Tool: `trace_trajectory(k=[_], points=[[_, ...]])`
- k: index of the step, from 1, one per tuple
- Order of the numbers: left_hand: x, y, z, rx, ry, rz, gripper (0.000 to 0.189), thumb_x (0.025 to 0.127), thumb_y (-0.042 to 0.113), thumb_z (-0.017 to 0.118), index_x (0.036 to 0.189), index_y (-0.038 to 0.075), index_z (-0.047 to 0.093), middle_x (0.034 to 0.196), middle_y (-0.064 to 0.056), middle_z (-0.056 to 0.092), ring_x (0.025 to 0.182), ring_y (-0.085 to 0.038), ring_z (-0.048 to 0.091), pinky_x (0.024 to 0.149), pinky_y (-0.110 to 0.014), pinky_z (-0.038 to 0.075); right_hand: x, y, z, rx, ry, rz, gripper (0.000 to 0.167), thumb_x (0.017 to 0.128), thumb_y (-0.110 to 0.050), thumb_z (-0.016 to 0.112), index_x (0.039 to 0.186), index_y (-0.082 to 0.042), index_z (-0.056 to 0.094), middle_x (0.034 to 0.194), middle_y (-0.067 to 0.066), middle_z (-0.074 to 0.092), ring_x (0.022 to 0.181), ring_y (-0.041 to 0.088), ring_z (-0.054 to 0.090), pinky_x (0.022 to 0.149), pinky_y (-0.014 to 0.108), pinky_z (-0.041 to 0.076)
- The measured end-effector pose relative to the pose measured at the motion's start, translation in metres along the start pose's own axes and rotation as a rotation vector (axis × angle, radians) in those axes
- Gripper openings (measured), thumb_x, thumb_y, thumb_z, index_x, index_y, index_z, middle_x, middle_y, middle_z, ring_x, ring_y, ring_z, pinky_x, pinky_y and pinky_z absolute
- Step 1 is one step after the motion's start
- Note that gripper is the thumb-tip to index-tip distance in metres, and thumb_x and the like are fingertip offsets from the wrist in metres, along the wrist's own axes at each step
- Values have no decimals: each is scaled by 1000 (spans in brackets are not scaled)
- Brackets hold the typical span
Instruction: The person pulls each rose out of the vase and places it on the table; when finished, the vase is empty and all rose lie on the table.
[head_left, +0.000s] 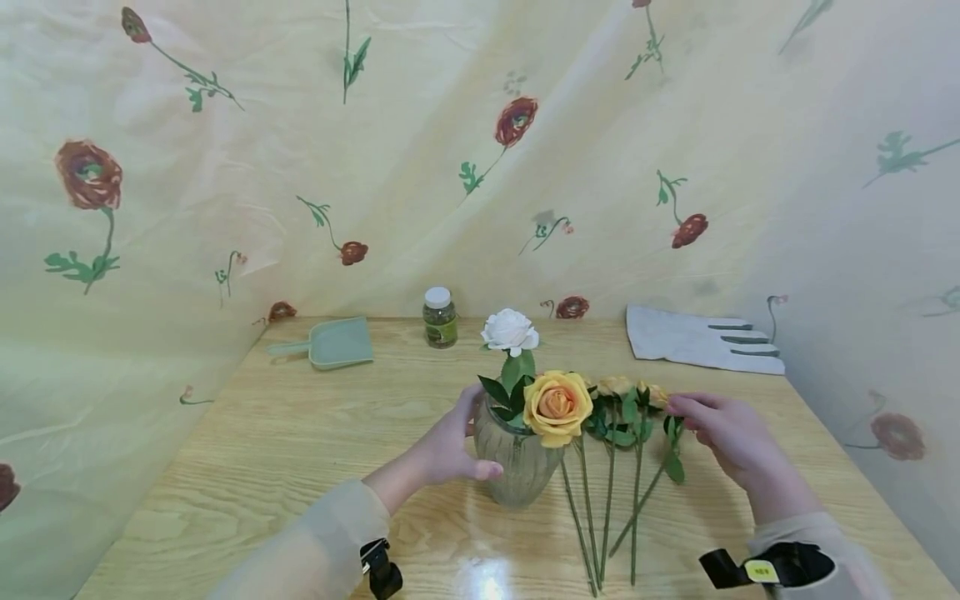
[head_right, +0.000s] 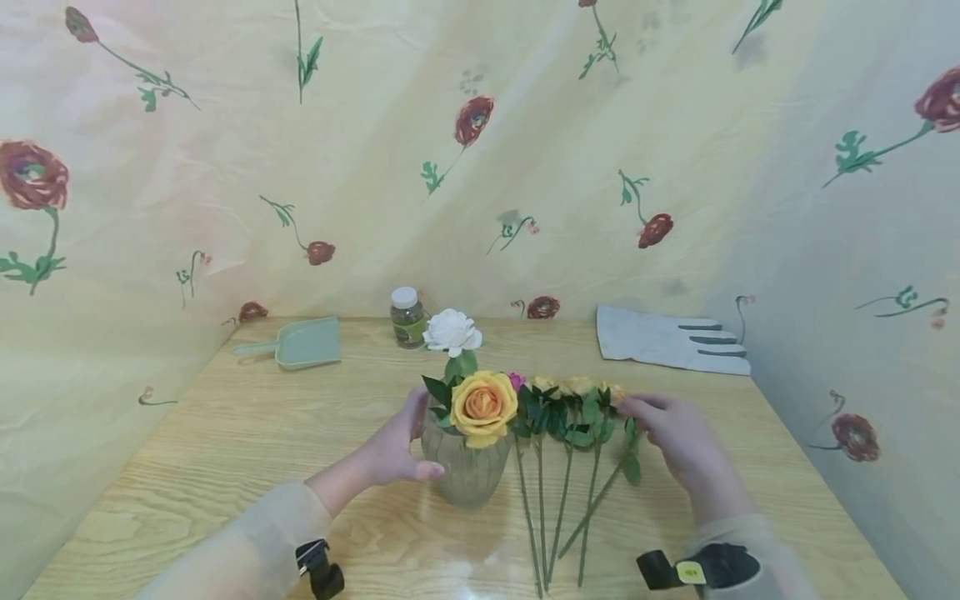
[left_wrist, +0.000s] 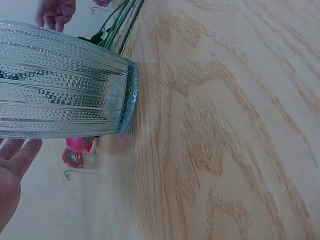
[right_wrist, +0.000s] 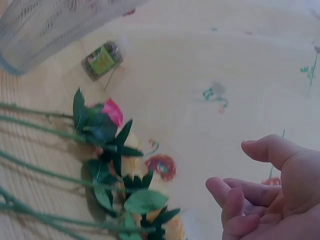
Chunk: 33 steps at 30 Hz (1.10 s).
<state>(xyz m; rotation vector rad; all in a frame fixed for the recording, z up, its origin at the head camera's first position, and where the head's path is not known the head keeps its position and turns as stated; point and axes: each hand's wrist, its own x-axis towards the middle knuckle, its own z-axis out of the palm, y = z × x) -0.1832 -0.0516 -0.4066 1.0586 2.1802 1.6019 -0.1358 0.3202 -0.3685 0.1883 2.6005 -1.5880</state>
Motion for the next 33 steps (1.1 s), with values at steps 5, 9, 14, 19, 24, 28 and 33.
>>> trace_trajectory(k=[5,9,14,19,24,28,33], points=[[0,1,0,8,1,-2,95,69,23,74,145,16,17,138,-5,37,124,-20,41,100,-43,37,-3,-21,10,9,-16,-52,61,94,-41,52,133,6,46,112,-3,58,95,16,46,81,28,41],[-1,1,-1,10,3,-3,95,69,24,74,145,16,17,137,-4,37,124,-19,41,100,-42,37,-6,-36,19,54,-52,-98,59,94,-39,54,133,4,47,124,6,54,102,6,47,95,44,36],[-1,0,-1,23,3,3,95,69,25,74,145,15,18,137,-4,37,123,-19,42,100,-38,39,-13,-53,33,63,-102,-223,51,94,-28,57,132,5,48,128,12,53,105,3,51,95,31,40],[0,1,-1,26,5,10,95,69,26,74,145,15,18,136,-5,38,123,-19,42,100,-35,39,-18,-68,48,95,-167,-383,42,91,-13,61,127,8,51,115,6,59,93,12,55,76,25,48],[0,0,0,23,8,19,94,68,24,75,144,14,19,135,-6,39,122,-19,43,100,-34,39,-22,-79,57,104,-213,-534,36,88,-5,63,123,4,56,96,9,61,78,14,55,64,27,49],[1,0,-1,16,7,24,94,69,23,75,144,14,20,136,-6,39,122,-19,43,99,-33,40,-24,-86,63,122,-275,-589,33,88,0,61,121,3,57,99,8,62,83,17,58,67,28,51],[0,0,-1,19,7,16,92,69,22,75,143,14,21,135,-5,39,121,-19,44,99,-34,40,-26,-92,73,136,-327,-591,36,85,5,60,120,3,57,114,9,56,91,19,58,72,29,52]])
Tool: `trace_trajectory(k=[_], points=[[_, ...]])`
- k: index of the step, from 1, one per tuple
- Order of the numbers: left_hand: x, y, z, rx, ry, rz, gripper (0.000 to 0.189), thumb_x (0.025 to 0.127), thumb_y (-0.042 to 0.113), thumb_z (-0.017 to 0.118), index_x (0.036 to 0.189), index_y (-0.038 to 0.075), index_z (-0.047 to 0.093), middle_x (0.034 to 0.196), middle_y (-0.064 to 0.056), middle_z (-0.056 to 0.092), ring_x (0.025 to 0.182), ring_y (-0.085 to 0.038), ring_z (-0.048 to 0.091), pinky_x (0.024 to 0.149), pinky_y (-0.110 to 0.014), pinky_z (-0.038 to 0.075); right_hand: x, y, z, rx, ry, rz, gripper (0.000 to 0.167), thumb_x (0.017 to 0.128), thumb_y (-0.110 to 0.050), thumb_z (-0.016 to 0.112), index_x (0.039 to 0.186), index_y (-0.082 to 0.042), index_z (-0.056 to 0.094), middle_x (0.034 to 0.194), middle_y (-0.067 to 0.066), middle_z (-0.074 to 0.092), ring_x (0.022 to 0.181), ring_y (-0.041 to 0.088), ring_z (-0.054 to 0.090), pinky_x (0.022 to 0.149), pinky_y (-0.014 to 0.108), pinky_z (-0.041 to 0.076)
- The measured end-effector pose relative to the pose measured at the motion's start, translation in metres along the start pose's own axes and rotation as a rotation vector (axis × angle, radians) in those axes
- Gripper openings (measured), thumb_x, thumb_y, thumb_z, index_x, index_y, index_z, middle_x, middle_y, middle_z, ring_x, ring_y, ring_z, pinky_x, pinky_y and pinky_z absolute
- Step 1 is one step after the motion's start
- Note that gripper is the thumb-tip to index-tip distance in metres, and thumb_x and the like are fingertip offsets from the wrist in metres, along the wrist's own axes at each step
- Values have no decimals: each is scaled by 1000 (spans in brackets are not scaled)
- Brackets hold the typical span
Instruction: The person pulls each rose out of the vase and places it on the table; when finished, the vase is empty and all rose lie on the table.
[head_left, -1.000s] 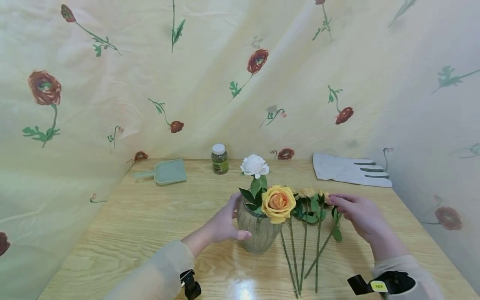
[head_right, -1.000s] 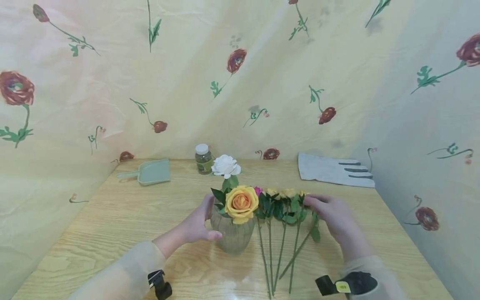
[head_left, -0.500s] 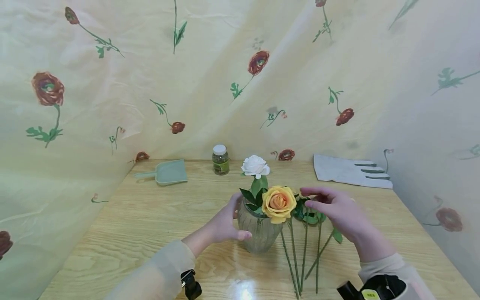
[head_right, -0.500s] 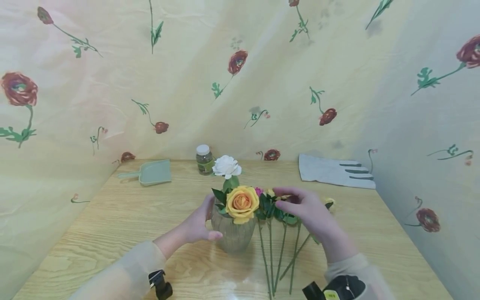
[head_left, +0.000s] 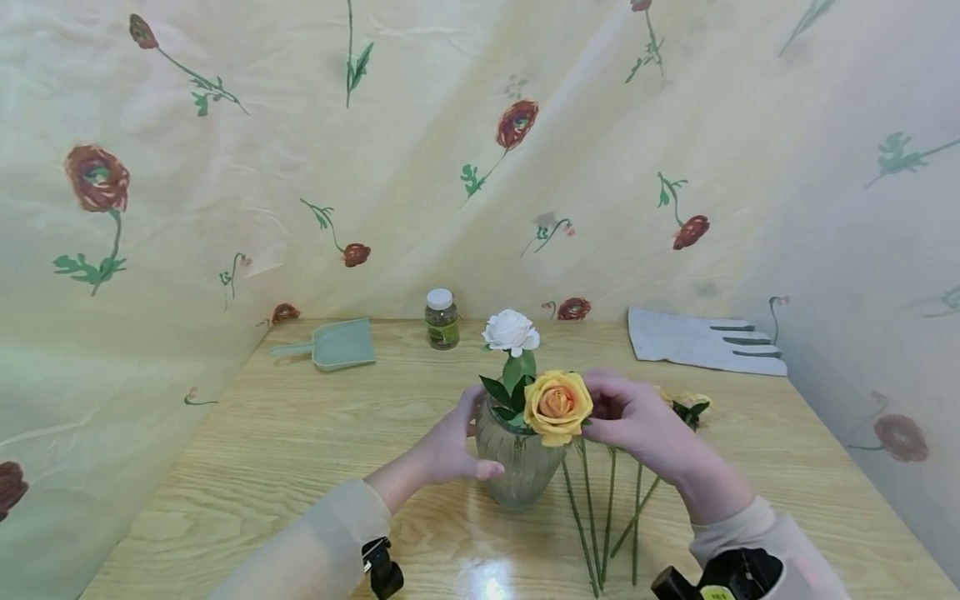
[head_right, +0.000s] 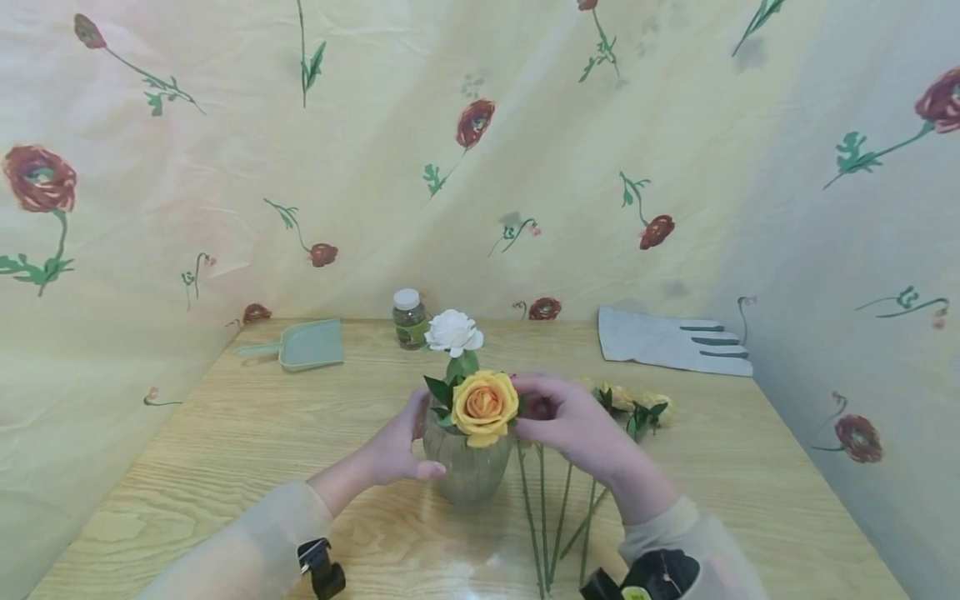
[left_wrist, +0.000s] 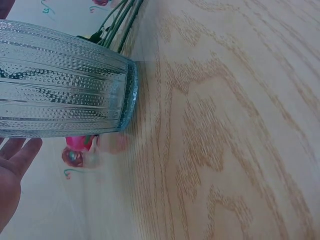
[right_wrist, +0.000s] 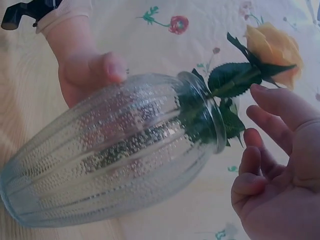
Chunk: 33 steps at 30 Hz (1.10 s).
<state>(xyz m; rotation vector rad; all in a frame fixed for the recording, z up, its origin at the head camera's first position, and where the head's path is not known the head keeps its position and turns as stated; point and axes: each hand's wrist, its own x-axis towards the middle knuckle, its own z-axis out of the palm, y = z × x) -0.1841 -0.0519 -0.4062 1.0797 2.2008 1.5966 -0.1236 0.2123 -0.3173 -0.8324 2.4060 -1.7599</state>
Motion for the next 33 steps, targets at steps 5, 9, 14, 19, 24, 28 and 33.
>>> trace_trajectory(k=[5,9,14,19,24,28,33], points=[[0,1,0,-7,0,-3,91,69,21,75,142,11,22,136,-7,38,122,-20,43,99,-39,40,5,-1,9,-25,-9,-29,36,80,10,60,115,1,61,116,13,49,93,20,54,73,29,49],[0,1,0,-5,-1,-3,91,69,21,75,142,11,21,136,-7,38,122,-21,43,99,-41,39,6,-4,14,-33,5,-32,28,82,8,61,108,0,64,113,12,49,93,20,53,72,30,49],[1,1,-1,-1,-7,1,91,69,23,74,142,12,21,137,-7,37,123,-20,42,100,-42,39,8,-7,18,-64,51,-28,24,83,3,65,107,-1,64,110,10,51,91,18,53,71,29,48],[0,1,-1,1,-10,3,92,70,25,74,143,12,20,137,-7,36,124,-20,41,100,-41,38,9,-7,21,-54,77,-51,25,82,3,67,106,0,64,104,9,53,90,16,52,70,29,48],[0,1,-1,8,-9,4,91,70,25,74,142,11,20,136,-7,37,123,-20,41,100,-39,39,9,-6,24,-47,89,-28,28,82,3,66,110,0,61,106,9,54,96,15,52,74,29,48],[0,1,-1,13,-8,2,92,70,25,74,142,11,20,136,-7,37,123,-20,42,100,-37,40,9,-6,26,-78,109,-15,29,82,1,68,110,0,62,107,9,55,96,15,54,75,30,48],[0,1,-1,7,-9,-1,92,70,27,74,143,11,20,136,-7,37,123,-20,42,100,-39,39,10,-9,28,-76,153,18,30,82,-3,70,110,2,63,103,8,59,92,15,56,71,31,49]])
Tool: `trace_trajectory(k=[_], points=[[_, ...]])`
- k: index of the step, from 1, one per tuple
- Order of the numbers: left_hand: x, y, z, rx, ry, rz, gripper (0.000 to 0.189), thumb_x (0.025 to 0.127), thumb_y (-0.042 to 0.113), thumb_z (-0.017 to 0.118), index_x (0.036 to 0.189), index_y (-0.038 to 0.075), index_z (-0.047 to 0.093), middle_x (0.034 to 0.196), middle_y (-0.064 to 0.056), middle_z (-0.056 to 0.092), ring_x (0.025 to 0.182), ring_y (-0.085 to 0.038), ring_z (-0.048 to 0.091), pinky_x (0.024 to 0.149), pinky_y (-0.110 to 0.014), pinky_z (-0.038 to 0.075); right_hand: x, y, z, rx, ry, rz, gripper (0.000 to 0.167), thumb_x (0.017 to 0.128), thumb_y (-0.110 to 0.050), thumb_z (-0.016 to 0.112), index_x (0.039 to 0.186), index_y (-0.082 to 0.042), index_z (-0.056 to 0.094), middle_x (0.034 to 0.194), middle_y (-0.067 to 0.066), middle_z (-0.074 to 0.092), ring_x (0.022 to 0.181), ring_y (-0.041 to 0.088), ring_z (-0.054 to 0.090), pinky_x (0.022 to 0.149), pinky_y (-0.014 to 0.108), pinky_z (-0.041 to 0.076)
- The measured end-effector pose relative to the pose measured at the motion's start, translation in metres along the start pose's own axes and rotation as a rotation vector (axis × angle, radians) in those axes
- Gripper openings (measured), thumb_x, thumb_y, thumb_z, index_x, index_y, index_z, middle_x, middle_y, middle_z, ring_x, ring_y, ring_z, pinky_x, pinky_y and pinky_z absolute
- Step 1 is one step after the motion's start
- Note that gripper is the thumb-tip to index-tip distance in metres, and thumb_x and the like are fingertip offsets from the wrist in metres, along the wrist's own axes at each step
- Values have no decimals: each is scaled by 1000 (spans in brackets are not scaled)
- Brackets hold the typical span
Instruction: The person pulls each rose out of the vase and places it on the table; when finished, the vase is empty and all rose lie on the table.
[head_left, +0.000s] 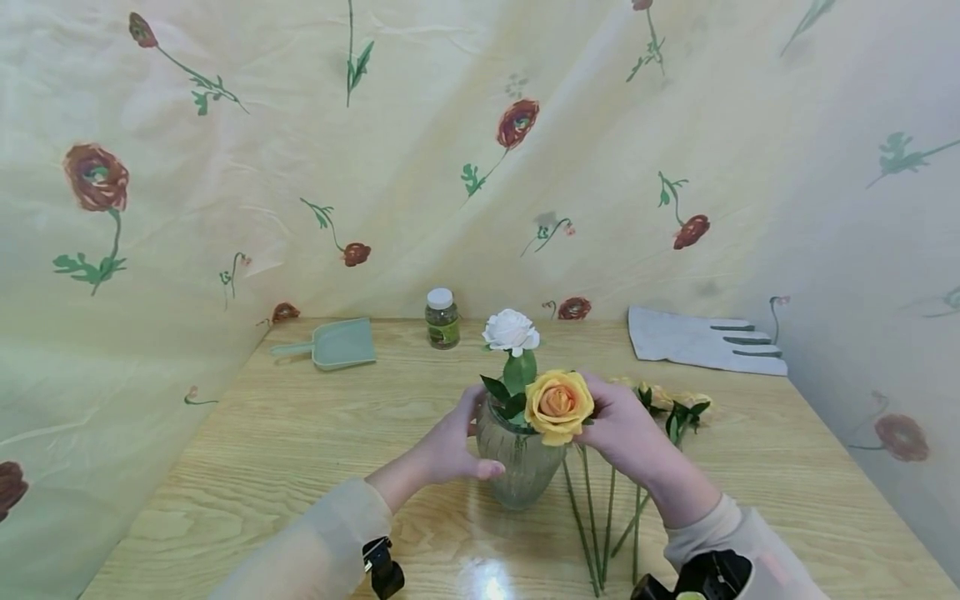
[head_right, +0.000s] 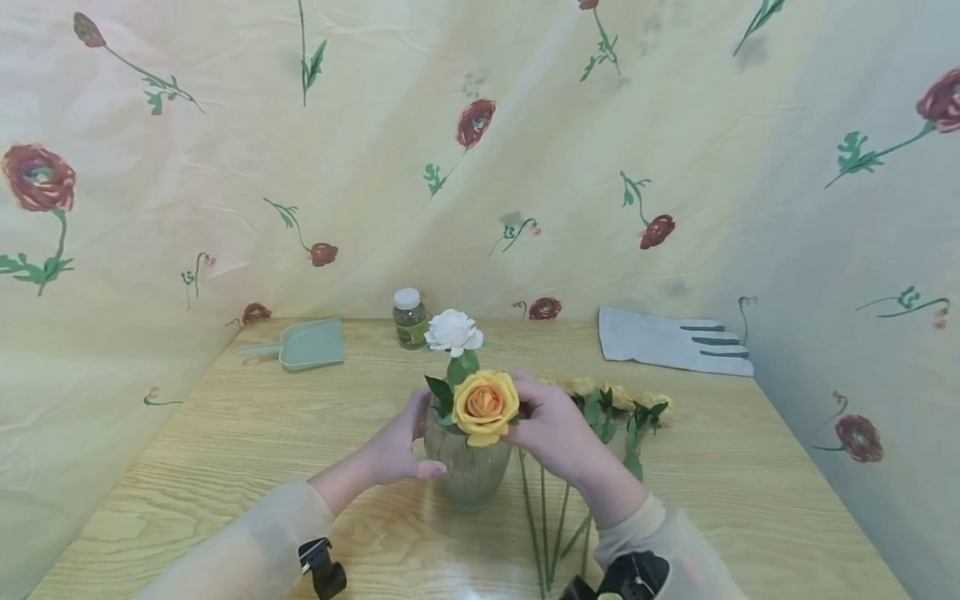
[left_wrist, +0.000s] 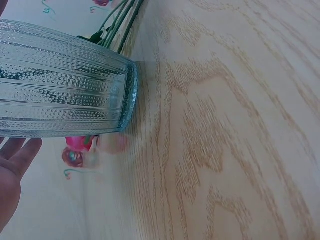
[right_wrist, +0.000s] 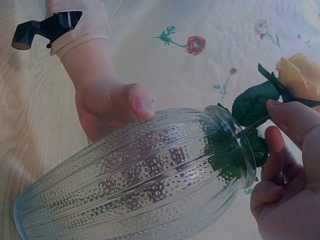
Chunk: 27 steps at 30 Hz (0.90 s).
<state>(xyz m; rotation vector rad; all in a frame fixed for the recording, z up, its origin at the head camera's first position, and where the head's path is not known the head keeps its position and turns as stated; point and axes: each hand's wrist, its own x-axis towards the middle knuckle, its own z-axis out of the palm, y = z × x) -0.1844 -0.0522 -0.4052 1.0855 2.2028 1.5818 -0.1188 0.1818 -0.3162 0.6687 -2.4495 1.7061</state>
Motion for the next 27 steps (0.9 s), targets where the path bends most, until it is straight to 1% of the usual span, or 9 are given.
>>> trace_trajectory(k=[4,8,10,14,18,20,21,25,27], points=[[0,0,0,2,-2,-14,91,70,28,74,142,11,20,135,-7,37,123,-20,41,100,-37,39,-1,-1,0,29,57,67,28,83,-1,68,109,7,62,97,8,63,87,13,57,69,31,49],[0,0,0,3,-1,-14,91,70,26,74,142,11,21,136,-6,37,123,-19,42,99,-35,40,-1,-1,-1,73,132,153,29,84,-1,66,111,9,62,98,8,64,88,13,56,71,30,50],[0,0,0,3,3,-11,91,69,25,74,142,11,21,135,-6,37,122,-19,42,99,-36,40,0,-1,-1,103,165,175,33,84,0,64,115,9,60,103,8,63,91,12,56,74,29,49],[0,1,1,12,14,-7,92,68,26,75,142,11,21,134,-6,39,120,-20,44,99,-35,40,2,2,0,202,227,177,37,86,4,59,122,11,54,114,12,59,99,9,55,82,23,48],[-1,2,1,27,19,-12,92,68,25,75,142,12,22,133,-6,40,119,-19,45,99,-33,40,5,3,1,328,277,216,44,88,9,51,131,13,43,133,21,44,109,6,52,91,20,44],[-1,2,1,24,16,-10,92,68,24,75,142,13,21,135,-6,39,121,-20,44,99,-34,40,5,3,1,382,295,217,46,89,8,49,134,9,42,139,21,38,112,5,49,92,20,43],[-1,2,1,25,14,-8,92,68,23,75,142,13,20,136,-7,39,122,-21,43,100,-35,39,5,3,1,404,298,213,48,89,8,49,136,4,42,141,20,34,114,5,48,93,20,42],[-1,1,1,8,0,13,93,70,19,75,142,14,17,141,-10,35,127,-26,39,102,-40,36,3,6,-1,524,306,124,46,92,4,48,134,-15,48,140,10,34,117,5,46,93,18,40],[0,0,1,-6,-8,20,93,70,17,75,142,14,16,141,-11,35,128,-26,38,103,-40,35,3,5,-2,582,322,76,44,93,4,48,131,-18,52,132,5,40,107,5,50,84,16,41]])
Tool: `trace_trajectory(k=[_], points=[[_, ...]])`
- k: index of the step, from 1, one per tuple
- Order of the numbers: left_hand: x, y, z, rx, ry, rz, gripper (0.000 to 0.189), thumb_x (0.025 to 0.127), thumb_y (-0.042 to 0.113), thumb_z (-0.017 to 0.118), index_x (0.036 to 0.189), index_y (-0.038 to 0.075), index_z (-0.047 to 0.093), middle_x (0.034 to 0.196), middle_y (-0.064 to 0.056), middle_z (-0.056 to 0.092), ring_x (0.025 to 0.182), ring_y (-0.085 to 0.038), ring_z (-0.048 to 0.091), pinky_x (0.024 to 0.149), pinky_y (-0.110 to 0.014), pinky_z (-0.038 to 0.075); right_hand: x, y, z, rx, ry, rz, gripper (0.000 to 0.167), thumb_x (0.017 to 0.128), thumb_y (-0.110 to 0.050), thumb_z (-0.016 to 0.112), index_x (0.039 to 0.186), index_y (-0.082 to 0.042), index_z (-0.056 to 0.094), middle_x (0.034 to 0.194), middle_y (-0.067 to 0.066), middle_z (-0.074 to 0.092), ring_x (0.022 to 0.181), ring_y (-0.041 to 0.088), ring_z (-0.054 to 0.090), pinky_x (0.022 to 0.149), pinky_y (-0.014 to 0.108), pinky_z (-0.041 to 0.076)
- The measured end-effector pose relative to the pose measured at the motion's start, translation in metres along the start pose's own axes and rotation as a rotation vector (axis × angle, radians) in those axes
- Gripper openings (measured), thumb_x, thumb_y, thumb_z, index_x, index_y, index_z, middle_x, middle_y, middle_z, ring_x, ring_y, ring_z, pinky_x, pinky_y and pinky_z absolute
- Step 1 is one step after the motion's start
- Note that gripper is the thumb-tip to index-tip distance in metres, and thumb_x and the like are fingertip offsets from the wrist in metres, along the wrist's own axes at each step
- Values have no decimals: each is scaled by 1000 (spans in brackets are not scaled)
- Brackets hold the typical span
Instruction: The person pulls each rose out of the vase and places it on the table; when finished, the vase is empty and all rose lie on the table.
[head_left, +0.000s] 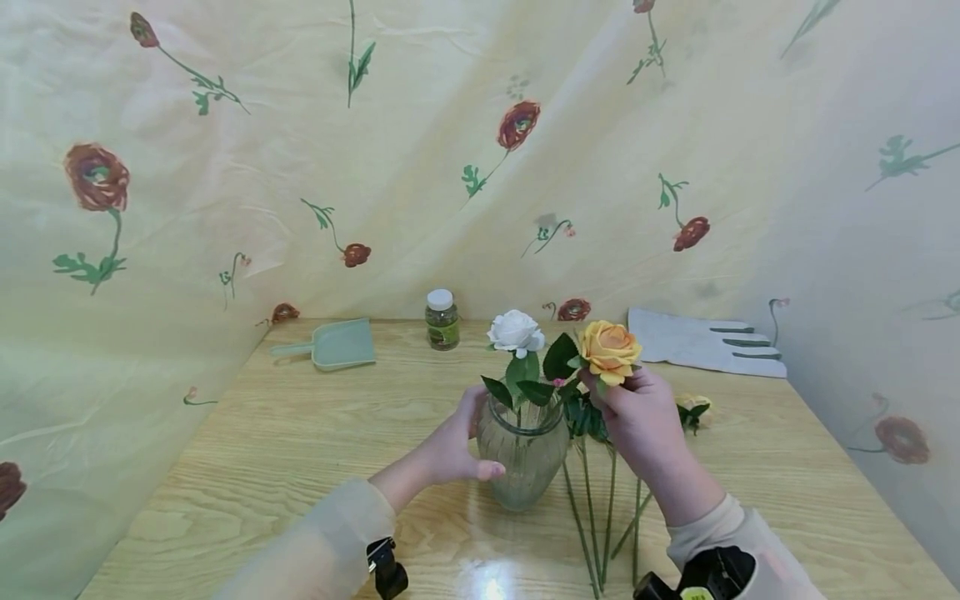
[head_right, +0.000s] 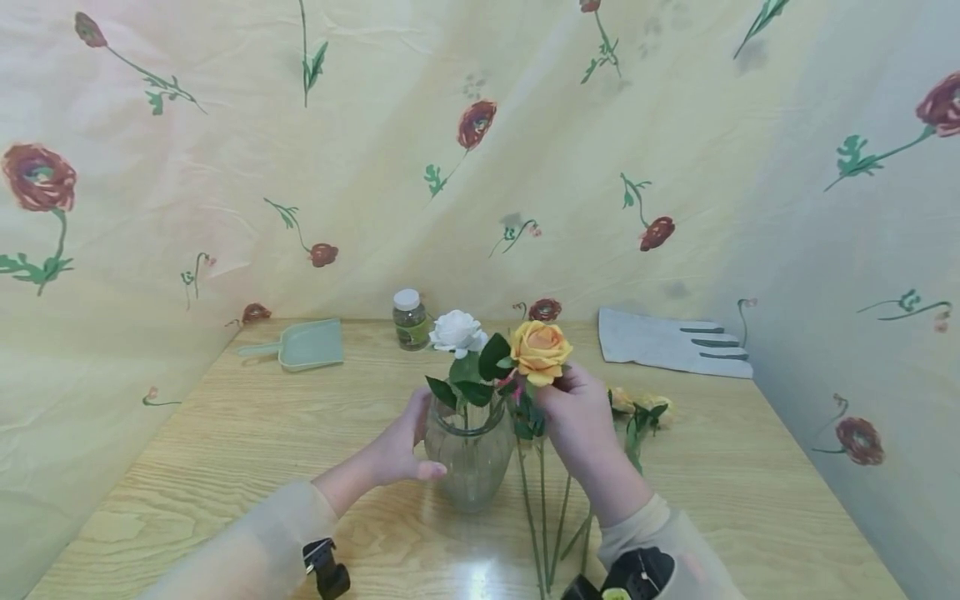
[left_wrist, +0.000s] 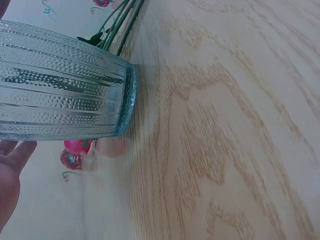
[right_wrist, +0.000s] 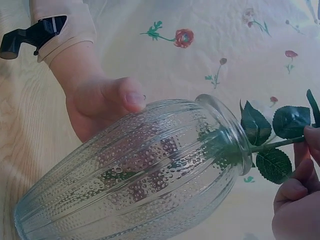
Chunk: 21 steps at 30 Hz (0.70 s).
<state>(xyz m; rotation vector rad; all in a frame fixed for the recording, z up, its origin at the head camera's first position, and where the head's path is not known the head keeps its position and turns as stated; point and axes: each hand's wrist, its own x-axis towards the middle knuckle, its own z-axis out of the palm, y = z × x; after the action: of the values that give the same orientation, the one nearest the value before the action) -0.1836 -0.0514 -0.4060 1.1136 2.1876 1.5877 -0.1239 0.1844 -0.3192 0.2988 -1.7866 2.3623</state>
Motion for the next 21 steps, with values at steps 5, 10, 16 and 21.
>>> trace_trajectory(k=[5,10,16,21], points=[[1,-2,-1,-26,-17,14,92,71,12,75,141,14,15,137,-13,39,124,-25,44,102,-37,36,3,-3,0,149,1,-100,30,93,4,50,115,-14,60,104,1,50,71,9,42,59,24,24],[2,-2,-1,-27,-24,32,92,70,15,75,140,13,15,136,-13,39,122,-28,46,100,-34,37,6,-7,-1,300,20,-128,19,92,3,53,105,-10,60,94,3,55,65,9,38,58,25,18],[2,-2,0,-30,-27,50,91,70,17,74,140,13,15,135,-14,40,121,-32,46,100,-35,37,9,-12,-6,402,55,-167,18,92,5,52,104,-7,59,92,4,55,61,11,28,55,22,19],[2,-2,0,-9,-22,48,91,70,18,74,140,15,15,134,-12,41,119,-25,48,99,-35,38,11,-16,-11,520,99,-178,16,90,8,52,100,-3,59,89,6,57,59,11,32,52,21,23]])
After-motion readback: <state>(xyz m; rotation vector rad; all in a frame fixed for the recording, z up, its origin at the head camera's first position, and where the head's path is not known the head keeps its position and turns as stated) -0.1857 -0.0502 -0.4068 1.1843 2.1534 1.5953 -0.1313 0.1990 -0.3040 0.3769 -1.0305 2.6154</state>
